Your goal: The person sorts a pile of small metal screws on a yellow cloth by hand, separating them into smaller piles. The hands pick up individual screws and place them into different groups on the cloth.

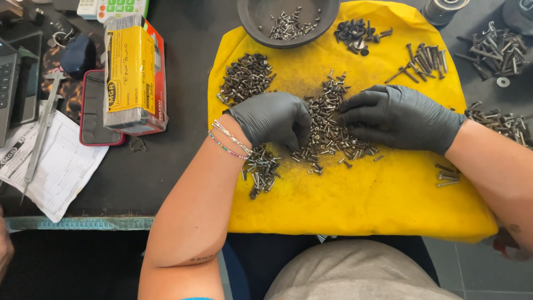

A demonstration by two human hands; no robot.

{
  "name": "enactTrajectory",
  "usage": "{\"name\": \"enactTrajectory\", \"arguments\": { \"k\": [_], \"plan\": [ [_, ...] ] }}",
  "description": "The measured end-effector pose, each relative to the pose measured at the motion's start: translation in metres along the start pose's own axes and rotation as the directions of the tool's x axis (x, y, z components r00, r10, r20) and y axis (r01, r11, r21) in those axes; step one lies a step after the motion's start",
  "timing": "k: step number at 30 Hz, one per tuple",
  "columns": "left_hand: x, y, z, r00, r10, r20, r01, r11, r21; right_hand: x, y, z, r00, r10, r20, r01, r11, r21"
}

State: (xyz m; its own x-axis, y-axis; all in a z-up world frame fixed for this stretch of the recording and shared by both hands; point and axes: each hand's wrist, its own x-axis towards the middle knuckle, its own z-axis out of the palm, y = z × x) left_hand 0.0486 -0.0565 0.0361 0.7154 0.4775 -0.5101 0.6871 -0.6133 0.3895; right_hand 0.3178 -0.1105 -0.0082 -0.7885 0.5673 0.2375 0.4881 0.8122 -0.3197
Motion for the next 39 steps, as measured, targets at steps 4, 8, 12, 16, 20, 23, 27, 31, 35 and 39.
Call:
{"name": "enactTrajectory", "arguments": {
  "k": [4, 8, 12, 16, 20, 23, 27, 31, 35, 39],
  "plan": [
    [-0.003, 0.002, 0.001, 0.999, -0.041, -0.006, 0.041, 0.999, -0.014, -0.001, -0.001, 0.000, 1.000, -0.021, -0.018, 0.020, 1.000, -0.024],
    [-0.012, 0.014, -0.005, 0.996, -0.091, -0.006, 0.091, 0.996, 0.005, 0.000, -0.002, -0.001, 1.000, -0.012, -0.016, 0.012, 1.000, -0.019],
    [-0.004, 0.003, 0.002, 0.998, -0.037, -0.045, 0.040, 0.997, 0.065, -0.001, 0.001, 0.001, 0.999, -0.034, -0.025, 0.033, 0.999, -0.020],
    [0.003, -0.022, 0.008, 0.930, 0.205, -0.306, -0.206, 0.978, 0.032, -0.002, 0.001, 0.002, 0.999, -0.044, -0.024, 0.043, 0.999, -0.034],
    [-0.002, -0.058, -0.003, 0.704, 0.291, -0.648, -0.199, 0.956, 0.213, -0.002, -0.001, 0.001, 0.998, -0.056, -0.042, 0.053, 0.997, -0.062],
    [0.012, -0.114, -0.003, 0.606, 0.283, -0.743, 0.075, 0.910, 0.408, -0.002, 0.000, 0.001, 0.996, -0.088, -0.027, 0.084, 0.990, -0.109],
    [0.009, -0.118, -0.003, 0.546, 0.229, -0.806, -0.010, 0.963, 0.268, -0.001, -0.007, -0.001, 0.996, -0.075, -0.040, 0.069, 0.986, -0.151],
    [-0.005, -0.051, -0.003, 0.622, 0.333, -0.709, -0.130, 0.937, 0.325, -0.002, -0.015, -0.002, 0.993, -0.097, -0.068, 0.082, 0.976, -0.202],
    [-0.018, 0.033, 0.016, 0.936, 0.300, -0.183, -0.306, 0.952, -0.003, 0.000, -0.015, -0.001, 0.990, -0.118, -0.072, 0.098, 0.968, -0.230],
    [-0.012, 0.051, 0.041, 0.988, 0.110, -0.110, -0.102, 0.992, 0.073, -0.001, -0.005, 0.005, 0.980, -0.130, -0.148, 0.108, 0.982, -0.152]
  ]
}}
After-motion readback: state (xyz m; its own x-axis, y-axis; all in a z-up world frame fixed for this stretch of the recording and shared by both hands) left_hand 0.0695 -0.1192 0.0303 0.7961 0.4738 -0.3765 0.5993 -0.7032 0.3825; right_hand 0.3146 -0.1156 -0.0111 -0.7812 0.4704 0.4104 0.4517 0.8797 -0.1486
